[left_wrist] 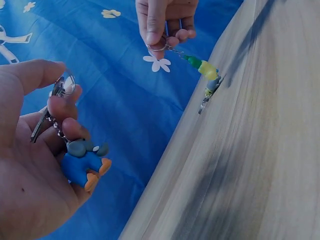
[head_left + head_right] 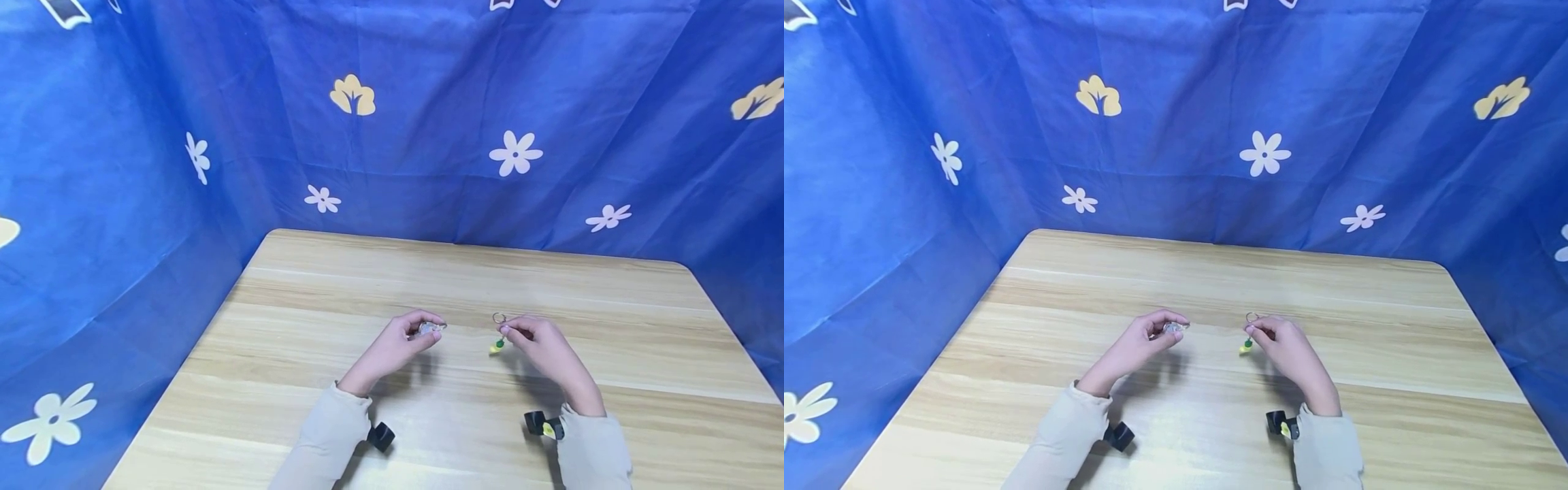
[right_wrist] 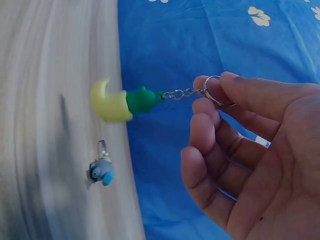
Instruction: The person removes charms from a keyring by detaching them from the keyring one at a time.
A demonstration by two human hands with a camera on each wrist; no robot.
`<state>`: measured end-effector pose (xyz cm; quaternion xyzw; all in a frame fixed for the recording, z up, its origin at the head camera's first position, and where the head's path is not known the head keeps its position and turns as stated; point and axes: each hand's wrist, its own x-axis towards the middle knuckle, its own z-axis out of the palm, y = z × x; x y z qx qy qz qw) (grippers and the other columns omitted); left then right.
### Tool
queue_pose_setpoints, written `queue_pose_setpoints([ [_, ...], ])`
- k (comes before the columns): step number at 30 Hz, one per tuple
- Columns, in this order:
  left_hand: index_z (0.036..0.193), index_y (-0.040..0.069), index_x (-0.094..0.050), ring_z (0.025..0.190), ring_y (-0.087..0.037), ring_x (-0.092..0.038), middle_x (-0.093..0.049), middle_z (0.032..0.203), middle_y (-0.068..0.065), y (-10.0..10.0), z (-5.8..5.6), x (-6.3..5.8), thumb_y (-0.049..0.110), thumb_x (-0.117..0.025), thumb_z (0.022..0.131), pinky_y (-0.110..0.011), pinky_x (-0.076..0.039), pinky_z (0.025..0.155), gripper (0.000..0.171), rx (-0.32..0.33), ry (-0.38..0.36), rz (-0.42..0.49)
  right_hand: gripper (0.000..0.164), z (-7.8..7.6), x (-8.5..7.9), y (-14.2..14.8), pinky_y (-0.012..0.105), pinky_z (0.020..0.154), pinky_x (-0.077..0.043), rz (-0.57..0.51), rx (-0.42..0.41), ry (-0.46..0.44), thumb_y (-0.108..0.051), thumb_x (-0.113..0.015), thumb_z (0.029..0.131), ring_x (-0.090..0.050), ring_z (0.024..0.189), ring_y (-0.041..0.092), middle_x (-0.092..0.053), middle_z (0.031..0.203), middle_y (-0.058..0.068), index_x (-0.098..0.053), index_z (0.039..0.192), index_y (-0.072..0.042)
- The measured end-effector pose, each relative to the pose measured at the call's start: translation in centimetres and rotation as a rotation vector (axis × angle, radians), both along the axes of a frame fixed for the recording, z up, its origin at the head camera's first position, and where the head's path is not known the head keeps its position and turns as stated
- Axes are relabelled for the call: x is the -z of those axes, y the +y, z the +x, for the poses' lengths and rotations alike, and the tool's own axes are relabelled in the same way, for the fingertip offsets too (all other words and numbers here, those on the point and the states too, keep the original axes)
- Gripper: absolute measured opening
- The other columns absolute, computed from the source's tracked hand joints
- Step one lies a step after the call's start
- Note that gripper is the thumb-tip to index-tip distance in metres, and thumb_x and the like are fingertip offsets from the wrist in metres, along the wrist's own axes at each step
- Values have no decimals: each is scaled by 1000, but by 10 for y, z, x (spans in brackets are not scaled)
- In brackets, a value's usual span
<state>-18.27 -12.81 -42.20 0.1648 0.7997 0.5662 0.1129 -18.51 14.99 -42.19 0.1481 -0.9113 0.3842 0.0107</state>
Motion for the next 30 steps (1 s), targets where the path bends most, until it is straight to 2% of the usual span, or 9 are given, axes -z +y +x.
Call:
queue_pose_setpoints([
  [9, 115, 15, -65, 78, -12, -56, -62, 90, -5, 1, -1, 1, 22, -68, 88, -24, -50, 68, 28, 2, -39, 11, 22, -10, 12, 5, 24, 77, -52, -20, -13, -59, -18, -59, 96, -66, 86, 14, -72, 104, 10, -72, 106, -4],
  [17, 112, 14, -65, 77, -13, -58, -63, 91, -10, 3, -1, 2, 22, -71, 85, -25, -51, 68, 28, 7, -52, -5, 26, -23, 15, 1, 31, 83, -49, -13, -17, -160, -23, -55, 98, -62, 83, 11, -72, 91, 4, -70, 108, -5],
  [25, 112, 14, -66, 77, -13, -58, -63, 88, -6, 1, -1, 2, 22, -72, 85, -25, -51, 68, 28, 4, -59, 2, 26, -47, 15, -5, 25, 61, -45, -18, -100, -195, -21, -53, 99, -51, 64, 11, -62, 72, 5, -69, 102, -1],
  [30, 112, 13, -65, 78, -15, -59, -64, 87, -5, 1, -1, 3, 22, -72, 85, -24, -50, 68, 30, 21, -63, 4, 26, -62, 13, -10, 27, 61, -43, 67, -160, -199, -21, -52, 99, -50, 63, 12, -61, 71, 4, -69, 98, -1],
])
